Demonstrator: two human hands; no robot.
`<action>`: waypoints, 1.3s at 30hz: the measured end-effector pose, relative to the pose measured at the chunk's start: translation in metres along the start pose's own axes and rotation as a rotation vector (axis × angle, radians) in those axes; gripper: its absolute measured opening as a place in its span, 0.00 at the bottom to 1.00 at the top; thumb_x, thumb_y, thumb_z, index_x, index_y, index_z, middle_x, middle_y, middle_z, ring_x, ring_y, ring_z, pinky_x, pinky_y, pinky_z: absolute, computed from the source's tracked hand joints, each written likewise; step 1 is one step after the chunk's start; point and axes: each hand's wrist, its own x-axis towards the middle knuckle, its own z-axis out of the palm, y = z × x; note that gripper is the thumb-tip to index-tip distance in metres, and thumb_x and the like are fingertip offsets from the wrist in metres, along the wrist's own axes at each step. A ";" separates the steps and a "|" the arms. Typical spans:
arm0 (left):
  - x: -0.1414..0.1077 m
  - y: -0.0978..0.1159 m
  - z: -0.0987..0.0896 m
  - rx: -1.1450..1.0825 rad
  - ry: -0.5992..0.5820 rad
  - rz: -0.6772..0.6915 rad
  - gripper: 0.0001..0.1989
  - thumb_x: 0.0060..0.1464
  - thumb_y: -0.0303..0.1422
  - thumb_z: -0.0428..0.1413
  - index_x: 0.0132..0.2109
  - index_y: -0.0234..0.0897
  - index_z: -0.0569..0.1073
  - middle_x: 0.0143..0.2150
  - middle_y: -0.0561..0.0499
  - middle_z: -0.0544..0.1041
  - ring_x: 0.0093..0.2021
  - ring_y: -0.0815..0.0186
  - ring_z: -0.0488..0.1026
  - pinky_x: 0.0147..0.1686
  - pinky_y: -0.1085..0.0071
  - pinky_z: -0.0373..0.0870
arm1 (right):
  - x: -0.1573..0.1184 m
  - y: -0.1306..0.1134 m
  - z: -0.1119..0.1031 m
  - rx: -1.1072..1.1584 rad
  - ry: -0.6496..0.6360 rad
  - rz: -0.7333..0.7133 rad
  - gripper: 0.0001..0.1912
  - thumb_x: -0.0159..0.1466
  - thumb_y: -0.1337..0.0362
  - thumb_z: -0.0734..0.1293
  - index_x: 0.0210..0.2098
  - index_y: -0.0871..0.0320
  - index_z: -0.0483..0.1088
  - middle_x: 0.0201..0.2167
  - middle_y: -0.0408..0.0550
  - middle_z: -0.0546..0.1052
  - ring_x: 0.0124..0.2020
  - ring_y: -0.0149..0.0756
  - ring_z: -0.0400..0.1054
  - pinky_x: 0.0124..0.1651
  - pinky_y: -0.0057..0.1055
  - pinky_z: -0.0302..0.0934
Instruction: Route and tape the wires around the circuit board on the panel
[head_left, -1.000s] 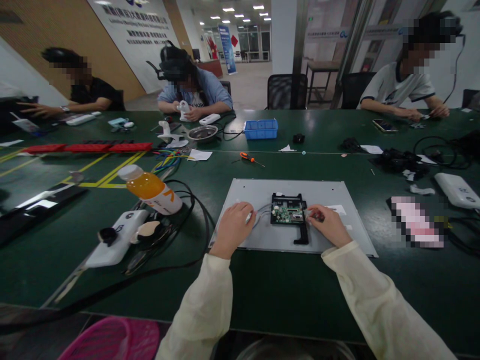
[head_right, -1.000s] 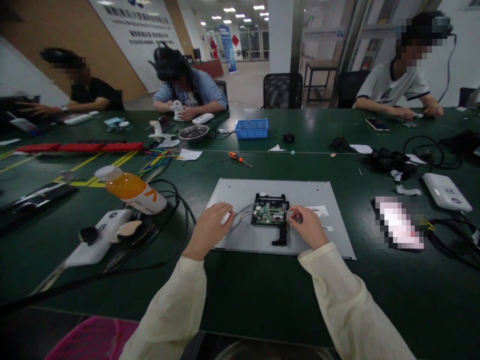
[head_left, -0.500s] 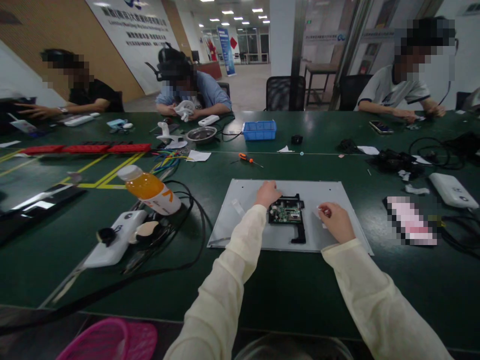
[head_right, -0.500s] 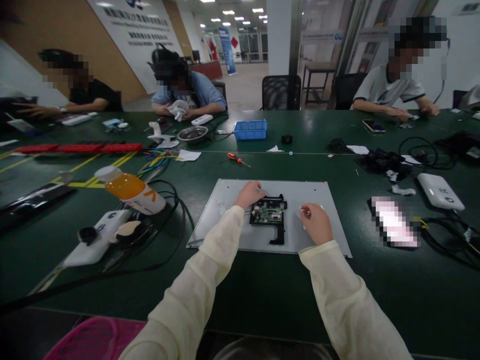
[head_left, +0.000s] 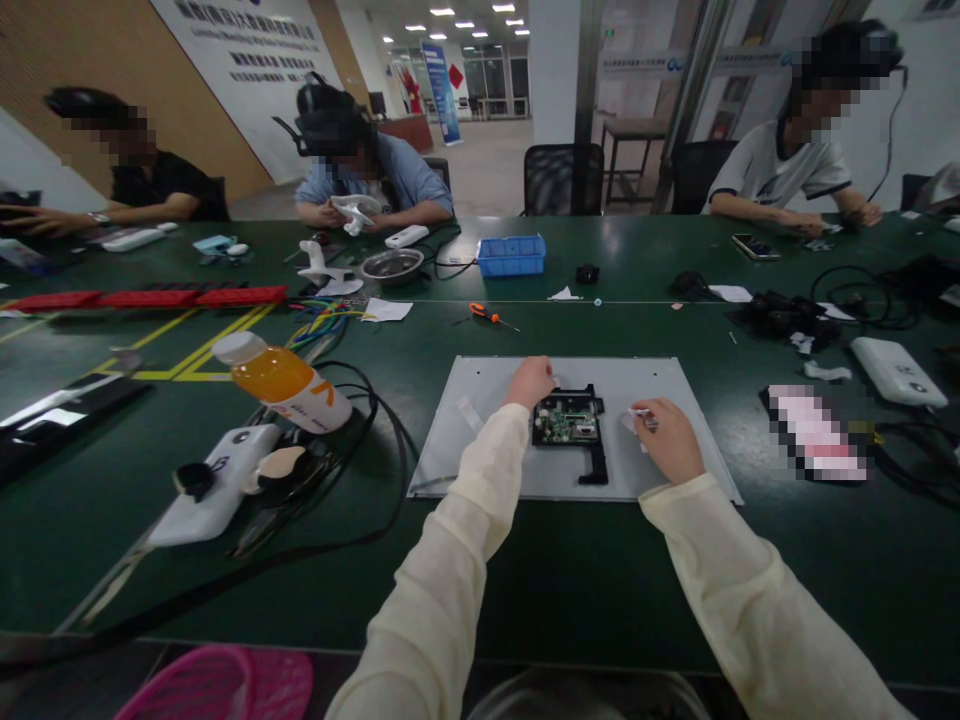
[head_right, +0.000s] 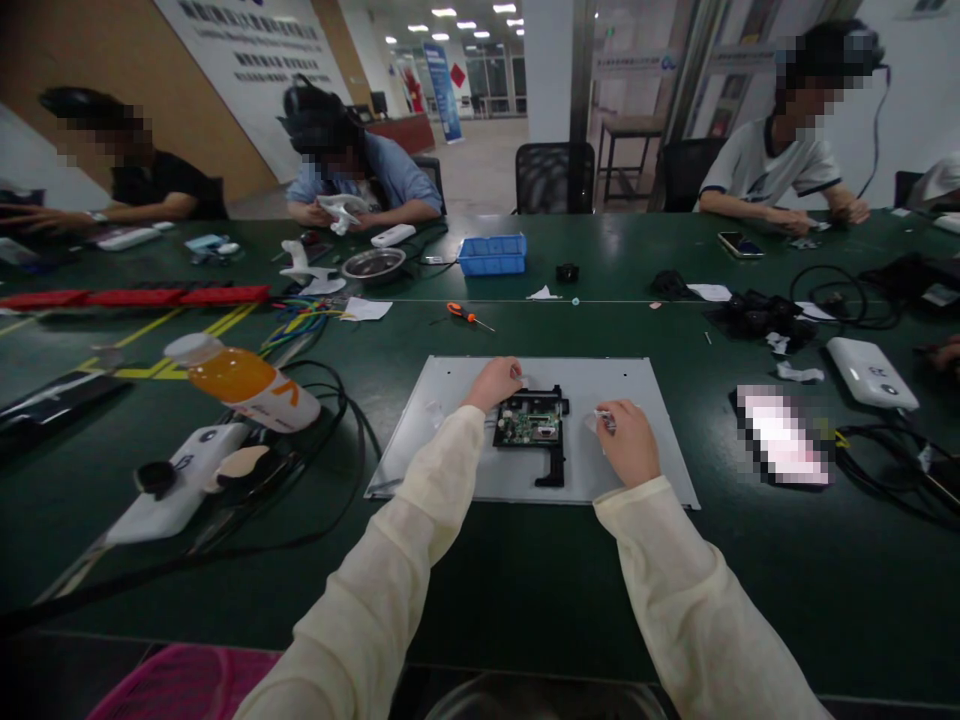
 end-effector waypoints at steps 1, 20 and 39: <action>0.001 0.000 0.001 -0.005 -0.006 0.009 0.09 0.45 0.23 0.55 0.37 0.33 0.75 0.37 0.45 0.77 0.40 0.64 0.73 0.42 0.72 0.67 | 0.000 0.000 0.000 0.000 0.002 -0.002 0.11 0.60 0.65 0.60 0.39 0.58 0.71 0.38 0.51 0.73 0.40 0.41 0.66 0.46 0.39 0.60; -0.006 -0.004 -0.004 -0.056 0.223 -0.020 0.13 0.53 0.25 0.49 0.45 0.33 0.72 0.43 0.43 0.74 0.45 0.62 0.71 0.47 0.68 0.66 | -0.001 -0.007 0.006 -0.002 0.077 -0.080 0.14 0.61 0.63 0.60 0.45 0.58 0.69 0.44 0.54 0.71 0.47 0.44 0.64 0.53 0.45 0.59; -0.141 0.003 0.012 0.276 0.180 0.216 0.26 0.61 0.43 0.41 0.62 0.39 0.57 0.66 0.42 0.54 0.66 0.56 0.49 0.62 0.51 0.47 | -0.025 -0.062 0.011 -0.058 -0.254 -0.505 0.26 0.65 0.59 0.58 0.61 0.54 0.55 0.58 0.55 0.65 0.61 0.45 0.56 0.61 0.53 0.52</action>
